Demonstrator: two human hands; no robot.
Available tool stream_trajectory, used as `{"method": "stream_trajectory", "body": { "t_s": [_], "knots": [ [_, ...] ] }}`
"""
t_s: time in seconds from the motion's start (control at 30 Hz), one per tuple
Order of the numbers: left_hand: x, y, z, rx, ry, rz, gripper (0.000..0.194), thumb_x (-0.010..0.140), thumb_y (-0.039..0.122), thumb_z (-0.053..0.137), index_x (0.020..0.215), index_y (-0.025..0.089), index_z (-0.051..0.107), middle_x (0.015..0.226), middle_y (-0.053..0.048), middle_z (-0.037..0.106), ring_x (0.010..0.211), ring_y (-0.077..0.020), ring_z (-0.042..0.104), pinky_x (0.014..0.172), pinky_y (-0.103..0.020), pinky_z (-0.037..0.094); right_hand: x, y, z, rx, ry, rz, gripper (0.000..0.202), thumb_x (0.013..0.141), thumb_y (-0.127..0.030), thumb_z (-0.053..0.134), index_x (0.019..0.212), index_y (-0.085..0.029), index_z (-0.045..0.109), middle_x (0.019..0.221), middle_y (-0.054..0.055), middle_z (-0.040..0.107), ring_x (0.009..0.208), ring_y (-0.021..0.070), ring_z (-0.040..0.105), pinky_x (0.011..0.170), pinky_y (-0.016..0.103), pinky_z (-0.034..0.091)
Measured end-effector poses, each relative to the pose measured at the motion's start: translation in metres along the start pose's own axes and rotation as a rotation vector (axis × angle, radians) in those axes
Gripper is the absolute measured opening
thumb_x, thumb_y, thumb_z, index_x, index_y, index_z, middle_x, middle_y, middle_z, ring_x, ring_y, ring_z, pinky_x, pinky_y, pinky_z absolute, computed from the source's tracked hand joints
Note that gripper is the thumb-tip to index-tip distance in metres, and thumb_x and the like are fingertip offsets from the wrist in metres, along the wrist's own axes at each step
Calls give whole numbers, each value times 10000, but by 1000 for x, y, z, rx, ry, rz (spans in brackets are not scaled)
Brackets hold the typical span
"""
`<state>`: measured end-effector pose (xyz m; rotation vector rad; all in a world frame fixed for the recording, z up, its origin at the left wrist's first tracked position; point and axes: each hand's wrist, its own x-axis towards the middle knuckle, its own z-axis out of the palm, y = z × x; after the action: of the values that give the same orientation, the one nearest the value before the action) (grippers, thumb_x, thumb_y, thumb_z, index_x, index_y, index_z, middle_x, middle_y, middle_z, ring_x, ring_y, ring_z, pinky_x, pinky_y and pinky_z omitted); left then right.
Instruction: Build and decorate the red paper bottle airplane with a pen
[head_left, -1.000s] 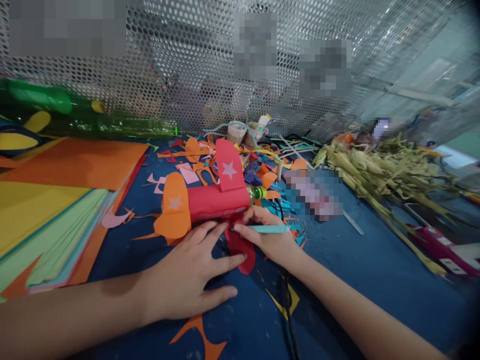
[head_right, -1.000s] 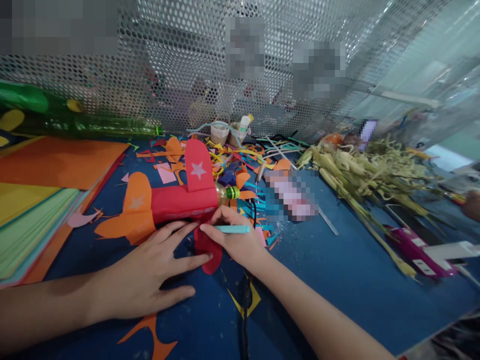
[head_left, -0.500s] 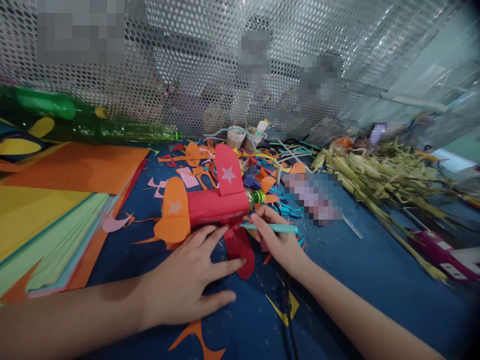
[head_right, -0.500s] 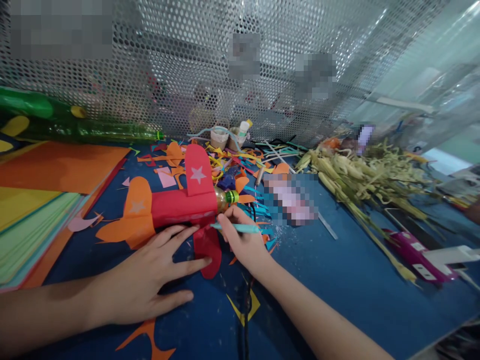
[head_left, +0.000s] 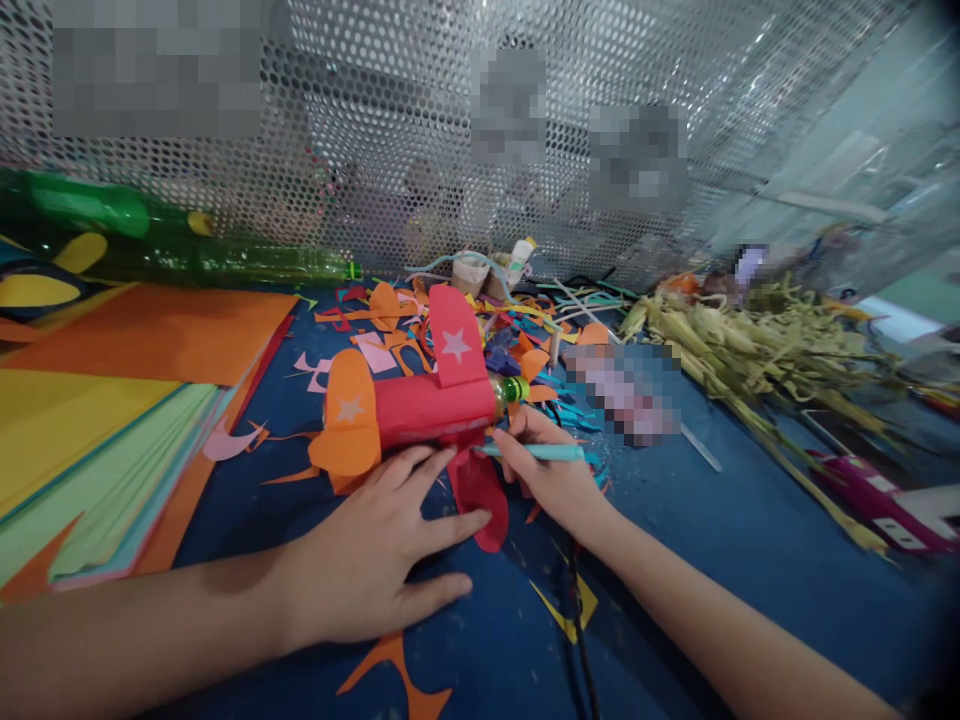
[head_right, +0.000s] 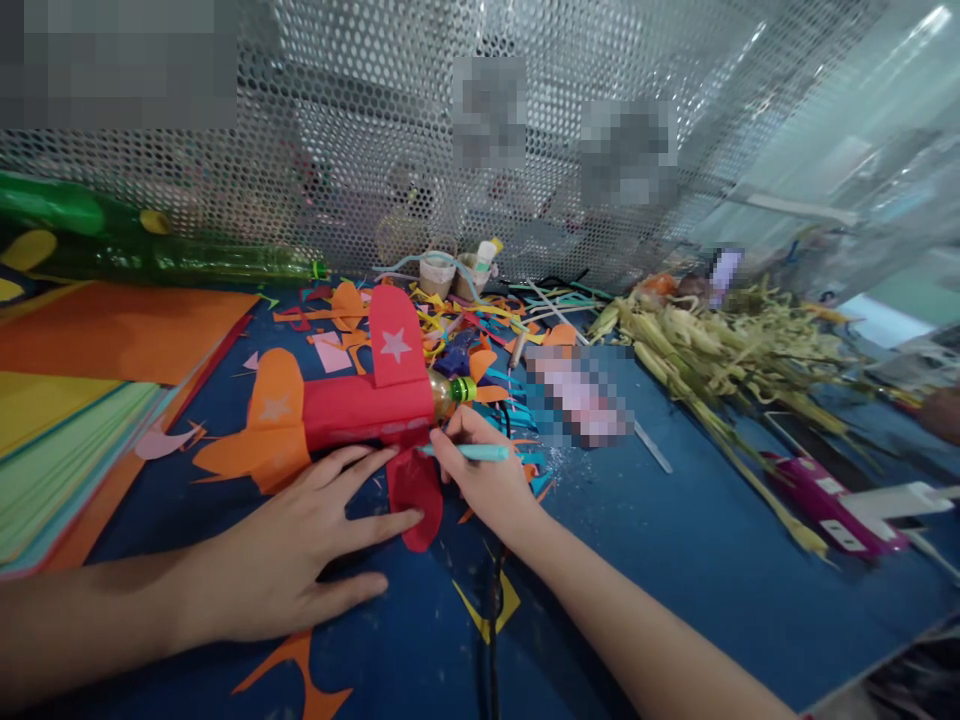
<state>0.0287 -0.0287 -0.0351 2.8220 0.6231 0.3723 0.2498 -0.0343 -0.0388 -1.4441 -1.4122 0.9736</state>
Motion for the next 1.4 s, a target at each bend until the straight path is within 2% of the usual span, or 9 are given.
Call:
{"method": "stream_trajectory", "body": {
  "t_s": [0.83, 1.2, 1.4],
  "knots": [
    [0, 1, 2, -16, 29, -3, 465, 865, 494, 533, 1308, 357, 510, 1455, -134, 339, 1280, -413, 336, 962, -607, 378, 0, -2, 0, 32, -14, -7, 258, 848, -338, 539, 680, -229, 376, 435, -94, 477, 339, 66, 376, 364, 194, 289],
    [-1, 0, 2, -10, 38, 5, 473, 865, 499, 531, 1313, 351, 506, 1453, -129, 347, 1290, -406, 327, 974, -601, 373, 0, -1, -2, -90, -12, -37, 242, 863, -298, 523, 680, -230, 380, 436, -83, 483, 361, 78, 381, 395, 204, 315],
    [-1, 1, 2, -12, 73, 13, 461, 858, 487, 552, 1293, 337, 533, 1461, -110, 351, 1294, -389, 331, 987, -574, 375, -1, -1, -1, -67, -3, -36, 248, 868, -324, 507, 679, -230, 376, 435, -82, 475, 360, 81, 389, 384, 200, 316]
  ]
}}
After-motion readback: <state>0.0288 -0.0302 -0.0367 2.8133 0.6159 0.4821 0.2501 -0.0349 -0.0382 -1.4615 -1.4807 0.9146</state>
